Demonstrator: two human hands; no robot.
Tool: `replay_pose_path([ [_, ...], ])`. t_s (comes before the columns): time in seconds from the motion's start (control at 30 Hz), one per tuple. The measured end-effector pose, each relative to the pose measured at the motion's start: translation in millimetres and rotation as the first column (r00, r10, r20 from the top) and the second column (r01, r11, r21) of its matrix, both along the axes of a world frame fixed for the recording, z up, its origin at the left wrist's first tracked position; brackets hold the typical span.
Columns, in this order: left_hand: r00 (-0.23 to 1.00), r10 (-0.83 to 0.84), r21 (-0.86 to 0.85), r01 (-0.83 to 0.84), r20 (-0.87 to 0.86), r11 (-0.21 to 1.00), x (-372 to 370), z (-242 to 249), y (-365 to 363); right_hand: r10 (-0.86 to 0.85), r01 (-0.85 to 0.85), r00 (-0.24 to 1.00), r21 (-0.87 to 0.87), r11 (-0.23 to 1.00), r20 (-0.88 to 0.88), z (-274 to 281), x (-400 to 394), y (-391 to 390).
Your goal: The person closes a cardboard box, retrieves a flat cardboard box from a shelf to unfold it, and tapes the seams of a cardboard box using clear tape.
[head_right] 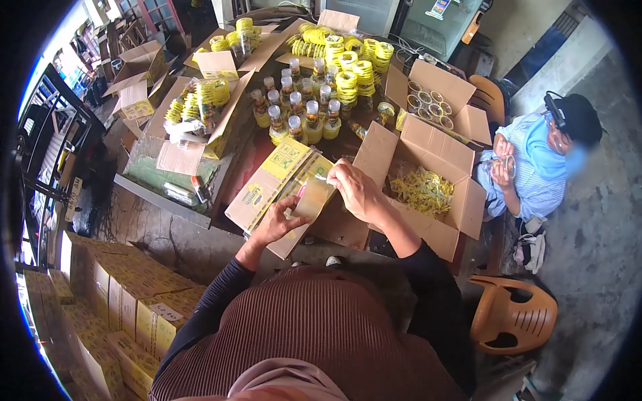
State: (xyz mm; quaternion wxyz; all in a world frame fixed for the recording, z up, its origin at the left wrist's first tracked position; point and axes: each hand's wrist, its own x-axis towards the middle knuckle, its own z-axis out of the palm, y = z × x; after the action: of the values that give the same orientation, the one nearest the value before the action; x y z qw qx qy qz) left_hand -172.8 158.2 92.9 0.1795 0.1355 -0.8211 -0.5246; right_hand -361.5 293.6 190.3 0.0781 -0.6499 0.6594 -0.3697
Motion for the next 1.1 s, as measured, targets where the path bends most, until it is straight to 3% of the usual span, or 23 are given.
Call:
replay_pose_path([
  [0.07, 1.0, -0.006, 0.0, 0.006, -0.024, 1.0, 0, -7, -4, -0.007, 0.007, 1.0, 0.002, 1.0, -0.013, 10, 6, -5],
  [0.17, 0.996, -0.042, 0.213, 0.059, -0.084, 0.975, -4, -1, 4, -0.014, 0.016, 0.996, 0.016, 1.0, -0.09, 22, 11, -9],
  [0.2, 0.995, -0.049, 0.213, 0.066, -0.086, 0.975, -5, 2, 6, -0.031, 0.036, 0.996, 0.062, 0.997, -0.078, 22, 12, -9],
  [0.27, 0.98, 0.029, 0.106, -0.008, -0.195, 0.994, -7, 8, 10, -0.056, 0.063, 0.996, 0.11, 0.992, -0.07, 23, 13, -9],
  [0.3, 0.957, 0.127, -0.106, -0.159, -0.262, 0.982, -9, 13, 13, -0.056, 0.062, 0.997, 0.116, 0.991, -0.052, 24, 14, -10],
  [0.33, 0.957, 0.122, -0.104, -0.153, -0.263, 0.983, -9, 17, 13, -0.056, 0.06, 0.998, 0.123, 0.991, -0.032, 24, 14, -10],
  [0.4, 0.943, 0.249, -0.258, -0.303, -0.22, 0.918, -10, 29, 11, -0.08, 0.082, 0.996, 0.116, 0.99, -0.026, 18, 15, -11],
  [0.47, 0.94, 0.25, -0.236, -0.303, -0.23, 0.923, -15, 46, 9, -0.094, 0.095, 0.995, 0.109, 0.989, -0.017, 11, 18, -13],
  [0.53, 0.957, 0.281, -0.082, -0.287, -0.075, 0.955, -22, 59, 8, -0.165, 0.159, 0.986, 0.143, 0.977, 0.029, 4, 25, -16],
  [0.6, 0.935, 0.321, -0.087, -0.336, -0.152, 0.938, -30, 54, 5, -0.162, 0.158, 0.986, 0.084, 0.984, 0.047, -17, 28, -20],
  [0.67, 0.947, 0.297, -0.14, -0.28, 0.12, 0.95, -31, 61, -2, -0.228, 0.226, 0.974, 0.078, 0.971, 0.013, -29, 38, -24],
  [0.73, 0.942, 0.314, -0.149, -0.296, 0.119, 0.944, -29, 56, -5, -0.23, 0.229, 0.971, 0.023, 0.973, 0.072, -34, 48, -26],
  [0.83, 0.914, 0.316, -0.05, -0.314, 0.255, 0.948, -25, 72, -7, -0.249, 0.26, 0.953, -0.045, 0.965, 0.173, -46, 58, -32],
  [0.93, 0.924, 0.349, 0.017, -0.356, 0.156, 0.934, -25, 59, -14, -0.23, 0.249, 0.934, -0.038, 0.968, 0.274, -48, 58, -35],
  [1.0, 0.911, 0.366, 0.027, -0.378, 0.19, 0.926, -29, 58, -17, -0.232, 0.256, 0.929, -0.047, 0.966, 0.288, -48, 56, -37],
  [1.1, 0.875, 0.445, -0.038, -0.446, 0.188, 0.894, -39, 59, -21, -0.161, 0.184, 0.973, -0.132, 0.974, 0.169, -52, 47, -40],
])
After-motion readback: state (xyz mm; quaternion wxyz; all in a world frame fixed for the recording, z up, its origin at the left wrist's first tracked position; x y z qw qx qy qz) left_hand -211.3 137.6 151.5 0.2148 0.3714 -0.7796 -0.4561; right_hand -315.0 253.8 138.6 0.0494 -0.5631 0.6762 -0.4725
